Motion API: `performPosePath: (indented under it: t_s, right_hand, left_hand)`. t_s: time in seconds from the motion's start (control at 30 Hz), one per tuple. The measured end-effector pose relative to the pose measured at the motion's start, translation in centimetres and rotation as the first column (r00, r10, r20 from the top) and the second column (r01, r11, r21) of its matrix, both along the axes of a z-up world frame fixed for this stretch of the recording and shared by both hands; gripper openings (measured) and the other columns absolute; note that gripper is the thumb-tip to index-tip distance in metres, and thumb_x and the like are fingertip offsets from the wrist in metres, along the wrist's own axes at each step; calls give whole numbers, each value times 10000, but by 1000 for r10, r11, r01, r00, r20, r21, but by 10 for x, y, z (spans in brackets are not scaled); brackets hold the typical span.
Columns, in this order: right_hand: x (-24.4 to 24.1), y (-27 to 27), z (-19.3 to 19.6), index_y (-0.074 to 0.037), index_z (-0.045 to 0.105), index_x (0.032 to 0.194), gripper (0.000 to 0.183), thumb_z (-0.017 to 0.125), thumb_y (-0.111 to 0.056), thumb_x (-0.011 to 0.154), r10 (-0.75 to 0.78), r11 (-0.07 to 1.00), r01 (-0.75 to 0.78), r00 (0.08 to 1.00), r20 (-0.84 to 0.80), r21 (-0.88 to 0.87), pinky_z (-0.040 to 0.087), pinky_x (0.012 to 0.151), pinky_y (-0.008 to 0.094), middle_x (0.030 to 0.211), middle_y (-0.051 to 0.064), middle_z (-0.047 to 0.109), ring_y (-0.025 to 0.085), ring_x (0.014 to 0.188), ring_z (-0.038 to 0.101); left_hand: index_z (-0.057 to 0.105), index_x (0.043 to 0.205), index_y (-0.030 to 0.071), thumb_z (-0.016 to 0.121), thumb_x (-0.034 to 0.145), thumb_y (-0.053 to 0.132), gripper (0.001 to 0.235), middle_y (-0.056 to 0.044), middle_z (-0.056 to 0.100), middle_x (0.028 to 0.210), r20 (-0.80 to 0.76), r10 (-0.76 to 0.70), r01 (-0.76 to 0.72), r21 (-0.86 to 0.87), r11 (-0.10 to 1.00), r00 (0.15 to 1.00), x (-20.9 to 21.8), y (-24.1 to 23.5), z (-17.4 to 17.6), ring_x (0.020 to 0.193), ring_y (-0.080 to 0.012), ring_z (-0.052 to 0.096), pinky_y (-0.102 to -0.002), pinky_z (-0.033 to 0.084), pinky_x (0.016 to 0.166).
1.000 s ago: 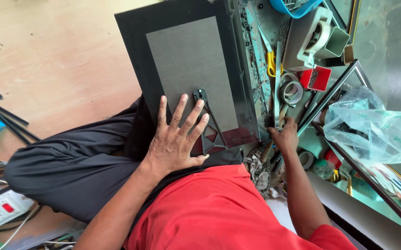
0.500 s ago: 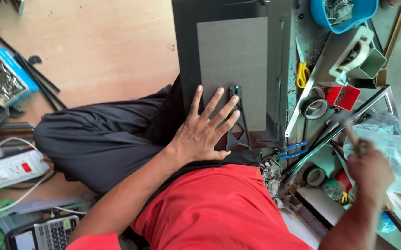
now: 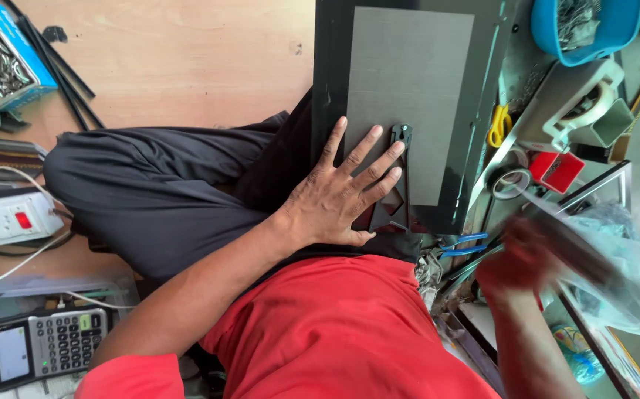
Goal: The person sits on the floor with a picture frame on their lap, measures the frame's back with a steel ruler, marks a position, drills into the frame with a cordless drill, and fastens a metal ring hanger to the frame's back by hand, tightening it at the end.
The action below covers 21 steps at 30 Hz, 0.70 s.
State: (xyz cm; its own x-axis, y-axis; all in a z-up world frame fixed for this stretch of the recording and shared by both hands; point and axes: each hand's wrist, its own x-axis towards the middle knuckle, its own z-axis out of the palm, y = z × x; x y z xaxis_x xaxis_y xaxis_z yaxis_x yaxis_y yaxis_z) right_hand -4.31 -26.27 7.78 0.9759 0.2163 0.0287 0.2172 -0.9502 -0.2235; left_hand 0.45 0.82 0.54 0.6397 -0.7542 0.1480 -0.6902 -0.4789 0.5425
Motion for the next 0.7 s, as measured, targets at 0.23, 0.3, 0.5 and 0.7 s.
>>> performPosePath:
  t_s: [0.23,0.3,0.5,0.7]
  right_hand:
    - [-10,-11,14,-102,714,1279,233,629,-90,1063,53,996,-43,991,124,-82,525,653,351,910,80,680,239,780,677]
    - [2,-3,5,-120,704,1373,373,680,-117,1001,-11,991,8,1000,-20,-132,512,614,391,878,88,676,266,718,655]
    - [-7,-12,24,-262,618,1377,376,612,-45,1070,16,993,6,984,175,-121,565,703,353,1019,43,713,251,837,717]
    - [12,-15,-2,-110,603,1438,537,623,-19,910,-7,1000,7,998,-59,2,505,567,376,902,101,698,267,697,661]
  left_hand:
    - [448,1521,76,771,731,662,1035,-145,206,1687,16,-8,7,24,1000,1000,-5,2,4,1573,-392,99,-762,39,1221]
    - [474,1521,77,763,732,659,1022,-141,222,1683,57,0,-2,28,1000,998,6,3,6,1574,-386,107,-761,42,1227]
    - [488,1502,64,772,714,655,1025,-150,229,1675,24,-13,13,31,999,1000,-2,6,10,1569,-385,107,-767,30,1210]
    - [481,1510,62,787,683,634,1051,-163,227,1680,63,-17,18,-7,1000,998,3,3,9,1570,-389,114,-765,24,1209]
